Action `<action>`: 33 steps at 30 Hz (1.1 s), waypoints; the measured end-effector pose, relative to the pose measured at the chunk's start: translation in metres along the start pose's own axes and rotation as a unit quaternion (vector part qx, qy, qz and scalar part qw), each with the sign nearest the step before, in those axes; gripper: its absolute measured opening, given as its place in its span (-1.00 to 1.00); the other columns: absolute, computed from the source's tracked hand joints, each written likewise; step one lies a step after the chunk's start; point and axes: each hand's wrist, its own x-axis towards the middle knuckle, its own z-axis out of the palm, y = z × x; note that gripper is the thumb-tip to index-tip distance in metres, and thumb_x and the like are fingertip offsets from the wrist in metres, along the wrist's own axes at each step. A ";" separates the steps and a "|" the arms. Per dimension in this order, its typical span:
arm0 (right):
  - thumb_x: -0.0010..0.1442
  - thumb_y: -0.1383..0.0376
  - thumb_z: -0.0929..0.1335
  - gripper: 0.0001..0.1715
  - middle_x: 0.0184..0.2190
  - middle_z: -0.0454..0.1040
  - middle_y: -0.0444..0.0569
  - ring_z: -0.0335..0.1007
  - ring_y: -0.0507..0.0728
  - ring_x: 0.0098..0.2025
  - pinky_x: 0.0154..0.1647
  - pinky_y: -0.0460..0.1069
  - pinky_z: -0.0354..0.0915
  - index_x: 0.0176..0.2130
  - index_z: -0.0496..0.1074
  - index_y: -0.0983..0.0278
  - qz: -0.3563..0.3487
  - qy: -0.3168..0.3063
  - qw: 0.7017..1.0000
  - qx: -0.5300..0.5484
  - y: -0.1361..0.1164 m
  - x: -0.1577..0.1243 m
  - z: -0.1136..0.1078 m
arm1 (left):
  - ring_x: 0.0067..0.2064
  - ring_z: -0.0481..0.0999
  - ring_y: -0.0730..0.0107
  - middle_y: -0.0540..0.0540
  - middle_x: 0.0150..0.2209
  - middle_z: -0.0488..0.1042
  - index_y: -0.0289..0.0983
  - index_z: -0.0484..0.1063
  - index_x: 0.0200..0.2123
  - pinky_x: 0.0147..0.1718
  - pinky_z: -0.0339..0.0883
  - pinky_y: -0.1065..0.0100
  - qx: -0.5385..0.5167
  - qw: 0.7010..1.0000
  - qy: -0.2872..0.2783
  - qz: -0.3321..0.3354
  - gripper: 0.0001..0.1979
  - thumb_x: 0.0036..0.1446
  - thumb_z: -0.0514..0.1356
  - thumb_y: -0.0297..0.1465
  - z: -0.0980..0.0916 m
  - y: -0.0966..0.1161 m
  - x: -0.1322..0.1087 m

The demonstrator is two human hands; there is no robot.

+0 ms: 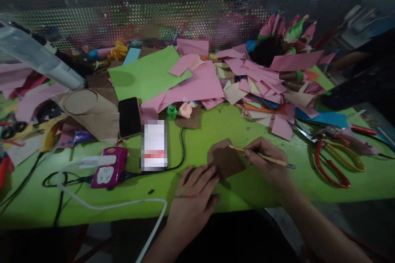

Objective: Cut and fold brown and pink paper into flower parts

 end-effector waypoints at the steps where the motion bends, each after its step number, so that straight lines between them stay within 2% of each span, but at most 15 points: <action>1: 0.06 0.17 0.36 -0.82 -0.61 0.40 -0.14 0.28 0.08 -0.55 -0.54 -0.03 0.16 -0.50 0.39 0.19 -0.004 0.012 1.000 -0.007 0.002 0.000 -0.001 | 0.23 0.34 0.20 -0.05 0.21 0.43 -0.18 0.35 0.17 0.28 0.11 -0.04 0.005 1.000 -0.002 0.001 -0.61 0.29 0.13 -0.36 0.000 0.000 0.000; 6: 0.06 0.13 0.36 -0.77 -0.67 0.34 -0.17 0.22 0.06 -0.60 -0.59 -0.04 0.10 -0.51 0.37 0.20 -0.011 0.038 0.999 -0.011 0.011 0.002 0.000 | 0.23 0.34 0.23 -0.02 0.22 0.41 -0.18 0.33 0.19 0.28 0.10 -0.01 0.030 0.999 0.001 0.010 -0.60 0.29 0.14 -0.36 0.000 0.000 -0.001; 12: 0.09 0.18 0.38 -0.82 -0.63 0.38 -0.16 0.27 0.06 -0.57 -0.57 -0.05 0.14 -0.48 0.39 0.20 -0.026 0.045 0.999 0.012 0.007 -0.002 0.000 | 0.21 0.35 0.24 -0.04 0.17 0.45 -0.20 0.36 0.16 0.29 0.09 0.02 0.034 0.999 0.019 0.017 -0.61 0.28 0.15 -0.31 0.001 0.001 -0.002; 14: 0.11 0.16 0.39 -0.81 -0.61 0.42 -0.15 0.32 0.06 -0.55 -0.56 -0.06 0.20 -0.46 0.40 0.20 -0.025 -0.004 0.998 0.057 0.003 -0.005 0.000 | 0.20 0.36 0.25 -0.04 0.14 0.47 -0.19 0.36 0.16 0.31 0.05 0.04 0.025 0.999 0.030 0.009 -0.60 0.28 0.17 -0.28 0.003 0.001 -0.002; 18: 0.13 0.15 0.39 -0.81 -0.55 0.50 -0.12 0.39 0.06 -0.53 -0.54 -0.08 0.27 -0.41 0.45 0.22 -0.032 -0.169 0.979 0.107 -0.006 -0.008 0.004 | 0.21 0.35 0.26 -0.06 0.13 0.48 -0.20 0.34 0.18 0.31 0.05 0.07 0.015 0.999 0.032 0.012 -0.58 0.28 0.16 -0.27 0.005 0.001 -0.003; 22: 0.16 0.17 0.39 -0.81 -0.52 0.53 -0.10 0.40 0.04 -0.51 -0.53 -0.09 0.29 -0.40 0.48 0.23 -0.060 -0.232 0.968 0.082 -0.012 -0.009 0.010 | 0.18 0.36 0.28 -0.02 0.10 0.50 -0.20 0.37 0.15 0.31 0.05 0.09 0.000 1.000 0.030 0.008 -0.61 0.28 0.17 -0.27 0.004 0.001 -0.004; 28: 0.20 0.18 0.36 -0.81 -0.50 0.55 -0.09 0.45 0.06 -0.49 -0.49 -0.08 0.32 -0.37 0.49 0.23 -0.084 -0.248 0.964 0.041 -0.013 -0.009 0.012 | 0.16 0.38 0.24 -0.05 0.08 0.51 -0.20 0.40 0.11 0.29 0.07 0.07 -0.011 0.999 0.030 0.009 -0.65 0.28 0.17 -0.29 0.006 0.001 -0.004; 33: 0.16 0.20 0.36 -0.82 -0.54 0.53 -0.11 0.42 0.05 -0.52 -0.53 -0.09 0.28 -0.42 0.47 0.22 -0.075 -0.188 0.979 0.025 -0.011 -0.009 0.008 | 0.12 0.41 0.21 -0.09 0.05 0.53 -0.22 0.42 0.10 0.27 0.11 0.04 -0.004 0.999 0.034 0.012 -0.66 0.29 0.15 -0.29 0.004 0.001 -0.003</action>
